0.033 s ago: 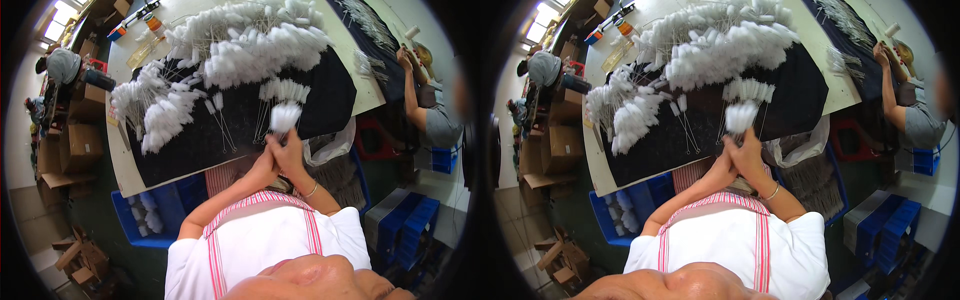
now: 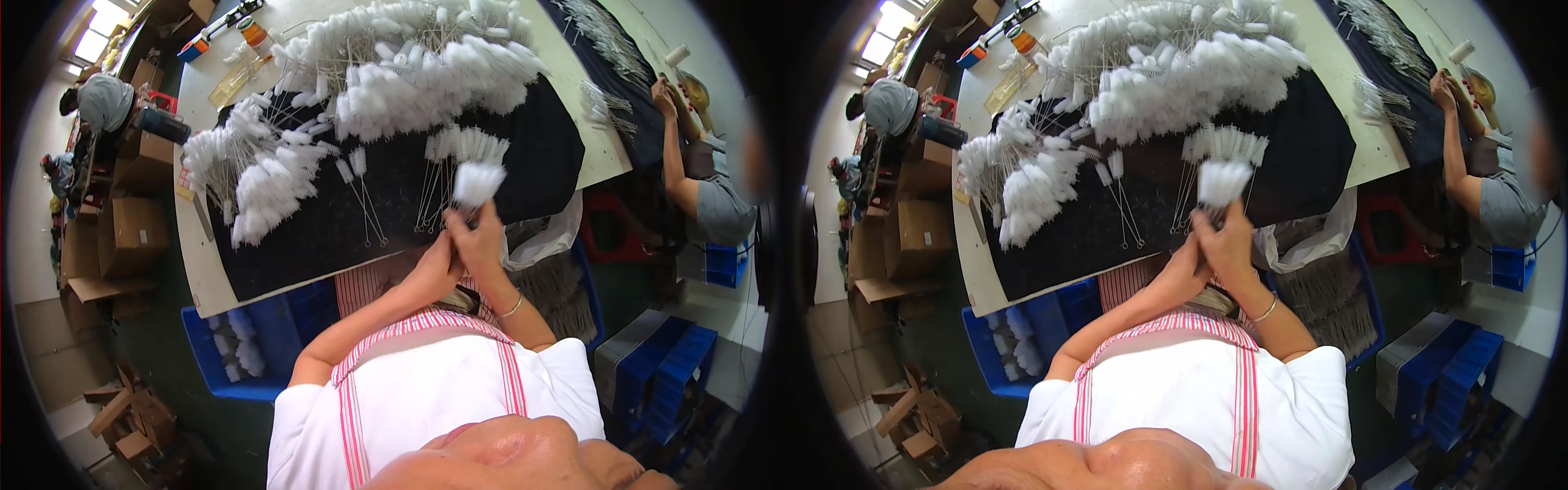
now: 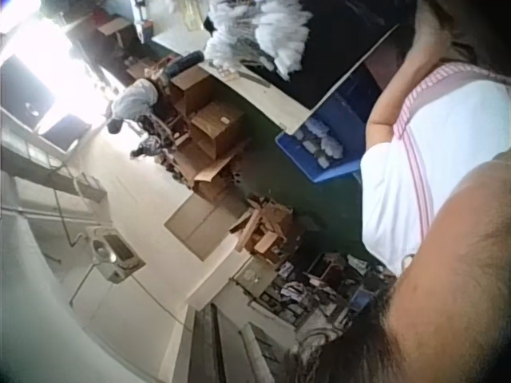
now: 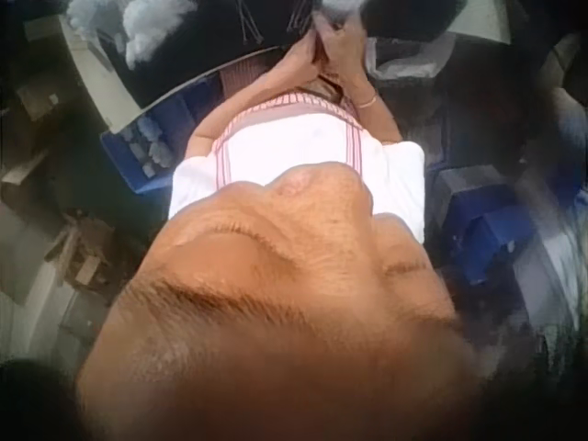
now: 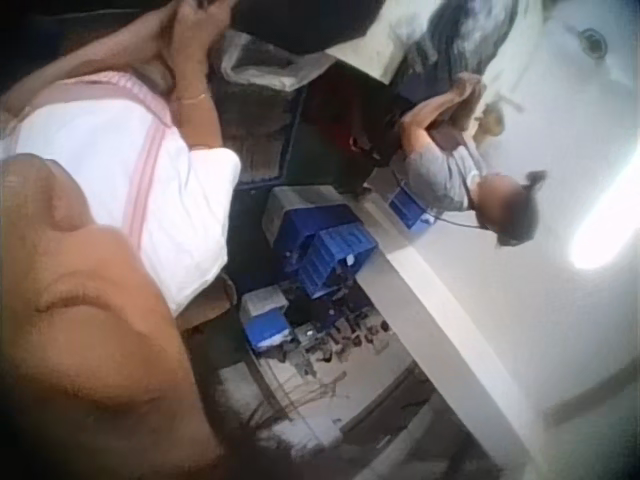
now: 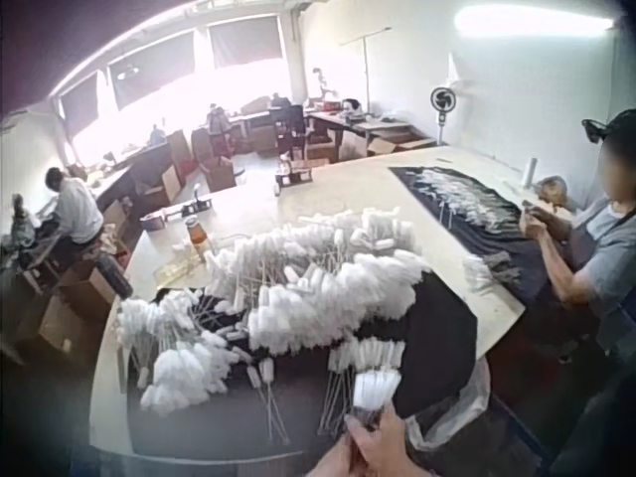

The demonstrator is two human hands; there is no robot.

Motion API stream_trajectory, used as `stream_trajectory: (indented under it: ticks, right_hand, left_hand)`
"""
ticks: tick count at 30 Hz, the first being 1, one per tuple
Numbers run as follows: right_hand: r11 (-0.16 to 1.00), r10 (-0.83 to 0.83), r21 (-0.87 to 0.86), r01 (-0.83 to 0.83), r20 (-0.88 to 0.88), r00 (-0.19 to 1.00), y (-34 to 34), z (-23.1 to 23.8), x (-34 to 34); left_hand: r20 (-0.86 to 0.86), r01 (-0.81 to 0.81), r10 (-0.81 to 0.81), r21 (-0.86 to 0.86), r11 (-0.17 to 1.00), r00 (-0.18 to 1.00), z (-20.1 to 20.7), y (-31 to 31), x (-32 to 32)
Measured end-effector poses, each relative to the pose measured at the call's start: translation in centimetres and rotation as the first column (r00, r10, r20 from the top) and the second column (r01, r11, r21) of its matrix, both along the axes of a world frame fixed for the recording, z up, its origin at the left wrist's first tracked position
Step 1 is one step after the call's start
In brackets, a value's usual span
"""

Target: The worker is manually trimming and inspecting a bundle of white bottle brushes at a manufacturing workstation.

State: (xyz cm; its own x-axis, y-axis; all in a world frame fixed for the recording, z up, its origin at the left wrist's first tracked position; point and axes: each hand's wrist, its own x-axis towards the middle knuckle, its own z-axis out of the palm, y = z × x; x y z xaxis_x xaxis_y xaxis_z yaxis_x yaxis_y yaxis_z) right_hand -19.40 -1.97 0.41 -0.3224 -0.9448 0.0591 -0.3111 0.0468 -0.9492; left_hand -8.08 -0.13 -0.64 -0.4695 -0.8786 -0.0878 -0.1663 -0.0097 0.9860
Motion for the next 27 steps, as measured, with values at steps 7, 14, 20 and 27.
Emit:
stream_trajectory:
  ticks: [7, 14, 20, 27]
  right_hand:
    - [0.973, -0.216, -0.121, 0.196, -0.186, 0.958, -4.8, 1.6, -3.0]
    - [0.985, -0.079, 0.095, 0.144, -0.491, 0.867, -6.6, -3.0, -1.9]
    - [0.995, -0.096, -0.048, 0.084, -0.404, 0.910, -5.1, -3.7, -3.7]
    - [0.972, -0.119, -0.233, 0.008, -0.467, 0.876, -2.9, -2.6, -2.8]
  left_hand:
    - [0.098, -0.248, 0.260, -0.114, 0.962, 0.961, -0.5, -2.9, 0.3]
    - [0.112, -0.443, 0.447, -0.057, 0.895, 0.888, -1.0, -3.6, 2.9]
    - [0.495, -0.409, 0.784, -0.670, 0.619, 0.375, -2.5, -6.4, 9.4]
    - [0.735, -0.163, 0.633, -0.613, 0.773, 0.243, -3.9, -7.3, 9.9]
